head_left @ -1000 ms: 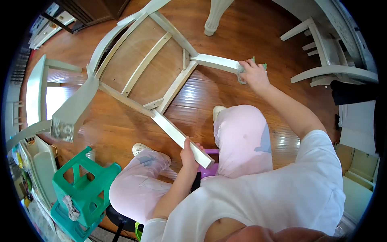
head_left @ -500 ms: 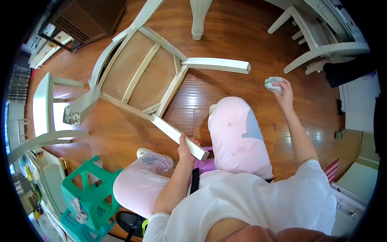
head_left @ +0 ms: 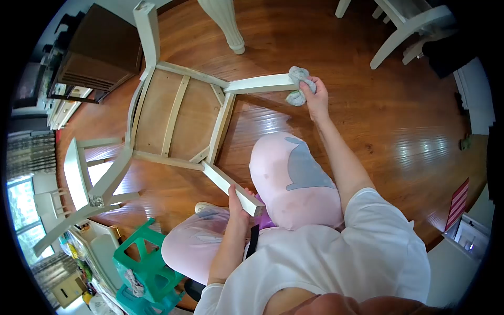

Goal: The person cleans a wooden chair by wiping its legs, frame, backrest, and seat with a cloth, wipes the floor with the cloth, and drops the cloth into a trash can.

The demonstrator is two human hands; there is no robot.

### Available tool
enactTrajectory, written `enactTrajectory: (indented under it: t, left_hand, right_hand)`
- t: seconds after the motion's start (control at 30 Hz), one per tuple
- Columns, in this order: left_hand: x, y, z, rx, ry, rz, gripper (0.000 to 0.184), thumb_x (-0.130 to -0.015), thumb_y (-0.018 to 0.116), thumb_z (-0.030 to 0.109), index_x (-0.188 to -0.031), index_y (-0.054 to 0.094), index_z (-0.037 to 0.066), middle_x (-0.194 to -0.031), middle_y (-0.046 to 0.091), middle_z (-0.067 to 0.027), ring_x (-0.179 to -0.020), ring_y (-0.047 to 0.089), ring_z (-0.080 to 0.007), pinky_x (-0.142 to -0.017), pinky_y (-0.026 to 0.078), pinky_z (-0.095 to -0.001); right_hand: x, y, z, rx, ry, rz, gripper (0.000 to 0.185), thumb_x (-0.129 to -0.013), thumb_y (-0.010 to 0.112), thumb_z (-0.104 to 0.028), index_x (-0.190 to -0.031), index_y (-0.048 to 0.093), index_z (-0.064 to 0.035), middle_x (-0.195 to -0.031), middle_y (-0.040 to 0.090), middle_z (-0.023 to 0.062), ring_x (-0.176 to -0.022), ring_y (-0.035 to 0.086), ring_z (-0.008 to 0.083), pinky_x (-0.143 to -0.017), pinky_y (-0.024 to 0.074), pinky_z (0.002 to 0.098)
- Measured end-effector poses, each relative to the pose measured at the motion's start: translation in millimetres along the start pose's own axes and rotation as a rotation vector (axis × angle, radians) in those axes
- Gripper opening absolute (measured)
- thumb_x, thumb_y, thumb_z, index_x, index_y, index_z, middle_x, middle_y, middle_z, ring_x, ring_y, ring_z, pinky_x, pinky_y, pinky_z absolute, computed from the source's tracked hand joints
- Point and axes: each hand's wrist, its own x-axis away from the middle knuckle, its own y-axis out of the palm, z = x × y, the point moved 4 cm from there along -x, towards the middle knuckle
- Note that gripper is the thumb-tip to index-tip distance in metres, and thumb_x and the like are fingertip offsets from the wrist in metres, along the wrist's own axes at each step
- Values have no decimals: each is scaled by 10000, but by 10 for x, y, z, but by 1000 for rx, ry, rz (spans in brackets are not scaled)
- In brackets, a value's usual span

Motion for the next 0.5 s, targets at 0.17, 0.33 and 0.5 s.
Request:
enactTrajectory:
  t: [0.17, 0.33, 0.5]
  left_hand:
    - [-9, -17, 14, -95, 62, 49, 496, -890, 512, 486, -1095, 486, 35, -897, 554, -100, -805, 573, -245, -746, 519, -379]
    - [1, 28, 38, -129, 78, 75, 528, -920, 440, 466, -1259, 478, 63, -1147, 591, -129, -1040, 588, -289, -906, 489, -408]
    - [79, 85, 37, -94, 89, -19, 482, -893, 516, 490, -1085, 411, 60, -804, 523, -61, -691, 552, -187, -647, 520, -331]
  right_hand:
    - [227, -232, 35, 378, -215, 112, 237, -814, 699, -115, -993, 561, -43, -917, 623, 68, -877, 587, 175, -783, 475, 295]
    - [377, -543, -57, 535, -248, 185, 295, -802, 677, -112, -1064, 557, -50, -1054, 641, 134, -995, 619, 260, -889, 468, 341]
    - [161, -65, -397, 497, -410, -21, 349, -867, 598, -126, -1214, 595, -88, -1191, 584, 191, -1114, 553, 325, -956, 430, 369]
